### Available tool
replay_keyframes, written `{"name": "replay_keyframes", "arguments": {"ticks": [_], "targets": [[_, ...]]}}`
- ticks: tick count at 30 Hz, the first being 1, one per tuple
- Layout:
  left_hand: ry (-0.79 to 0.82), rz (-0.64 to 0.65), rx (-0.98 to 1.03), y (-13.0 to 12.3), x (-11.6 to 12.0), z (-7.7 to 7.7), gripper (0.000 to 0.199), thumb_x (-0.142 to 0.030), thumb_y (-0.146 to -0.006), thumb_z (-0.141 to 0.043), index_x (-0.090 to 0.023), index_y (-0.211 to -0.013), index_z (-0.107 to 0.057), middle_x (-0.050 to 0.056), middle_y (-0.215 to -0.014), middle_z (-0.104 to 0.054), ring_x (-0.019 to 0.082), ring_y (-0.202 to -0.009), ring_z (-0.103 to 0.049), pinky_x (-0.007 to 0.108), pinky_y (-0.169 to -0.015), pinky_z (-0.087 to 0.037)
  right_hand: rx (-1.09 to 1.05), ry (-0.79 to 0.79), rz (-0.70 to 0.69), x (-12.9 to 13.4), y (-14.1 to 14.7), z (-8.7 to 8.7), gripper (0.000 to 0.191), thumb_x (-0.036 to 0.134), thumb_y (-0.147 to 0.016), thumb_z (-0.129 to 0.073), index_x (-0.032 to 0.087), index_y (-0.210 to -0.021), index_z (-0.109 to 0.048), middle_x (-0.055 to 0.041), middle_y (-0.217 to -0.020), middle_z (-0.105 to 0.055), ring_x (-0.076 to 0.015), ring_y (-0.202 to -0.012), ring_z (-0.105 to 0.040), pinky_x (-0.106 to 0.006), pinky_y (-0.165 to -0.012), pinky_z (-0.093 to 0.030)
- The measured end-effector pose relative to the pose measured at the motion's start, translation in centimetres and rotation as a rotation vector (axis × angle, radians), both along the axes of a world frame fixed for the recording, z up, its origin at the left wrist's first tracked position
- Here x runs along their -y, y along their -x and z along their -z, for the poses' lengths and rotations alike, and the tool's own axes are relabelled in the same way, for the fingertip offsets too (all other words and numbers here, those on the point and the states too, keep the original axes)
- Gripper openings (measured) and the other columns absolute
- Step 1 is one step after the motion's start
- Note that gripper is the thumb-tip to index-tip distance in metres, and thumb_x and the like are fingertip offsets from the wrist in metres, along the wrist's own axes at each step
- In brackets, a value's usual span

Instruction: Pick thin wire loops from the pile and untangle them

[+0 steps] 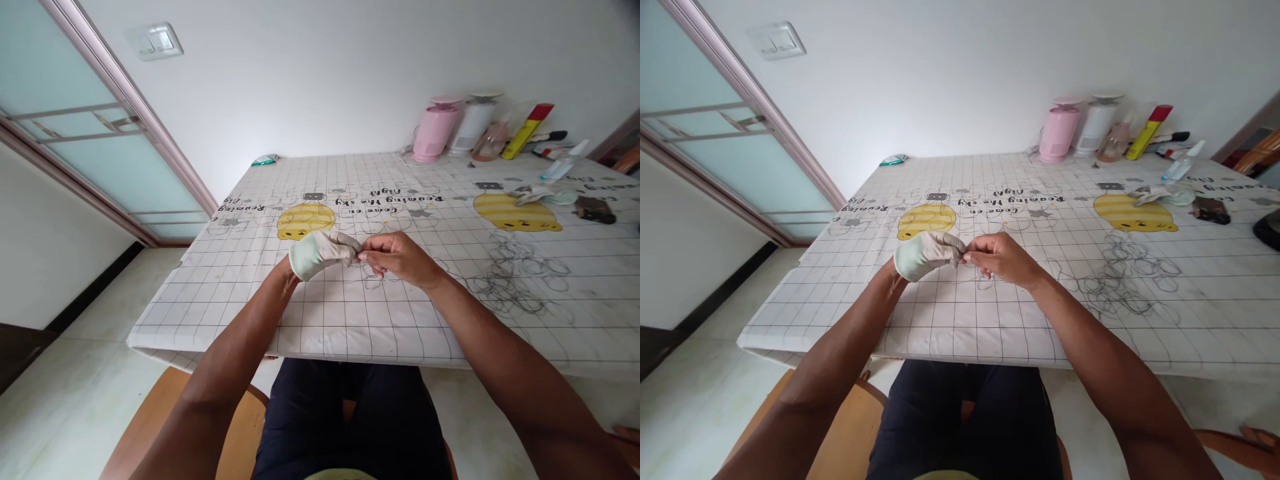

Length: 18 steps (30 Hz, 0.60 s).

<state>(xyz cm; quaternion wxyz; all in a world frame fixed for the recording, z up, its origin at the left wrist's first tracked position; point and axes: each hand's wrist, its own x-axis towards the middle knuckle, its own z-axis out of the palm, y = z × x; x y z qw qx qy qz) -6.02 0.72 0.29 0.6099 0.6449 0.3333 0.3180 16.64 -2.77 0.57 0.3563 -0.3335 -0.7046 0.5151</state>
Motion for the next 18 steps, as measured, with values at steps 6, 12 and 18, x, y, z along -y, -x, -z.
{"name": "replay_keyframes", "arguments": {"ticks": [6, 12, 18], "targets": [[-0.069, 0.038, -0.051, -0.3, 0.0, 0.1, 0.008, -0.024, -0.072, -0.077, -0.018, -0.068, -0.076, 0.006, -0.075, -0.072, 0.019, -0.075, -0.065, 0.031, -0.071, -0.049, -0.022, 0.052, -0.094, 0.0, -0.2, 0.0, 0.026, 0.043, -0.094, -0.073, 0.018, -0.089, -0.079, 0.0027, -0.059, -0.058, -0.012, -0.053, -0.049, -0.028, -0.053, -0.041], [-0.064, 0.048, -0.017, -0.7, -0.3, 1.1, 0.013, -0.029, -0.073, -0.079, -0.019, -0.068, -0.075, 0.005, -0.07, -0.071, 0.019, -0.071, -0.063, 0.031, -0.069, -0.047, -0.076, 0.126, -0.119, -0.2, -0.1, 0.3, 0.025, 0.043, -0.091, -0.076, 0.018, -0.086, -0.077, 0.003, -0.059, -0.056, -0.011, -0.05, -0.047, -0.027, -0.05, -0.042], [-0.058, 0.035, -0.049, -0.9, 0.2, 1.2, 0.019, -0.031, -0.077, -0.077, -0.018, -0.064, -0.071, 0.005, -0.073, -0.069, 0.018, -0.075, -0.061, 0.03, -0.071, -0.046, -0.017, 0.178, -0.114, -0.9, -0.5, 1.1, 0.025, 0.043, -0.088, -0.078, 0.018, -0.083, -0.077, 0.0029, -0.059, -0.058, -0.0094, -0.047, -0.044, -0.025, -0.047, -0.039]]}}
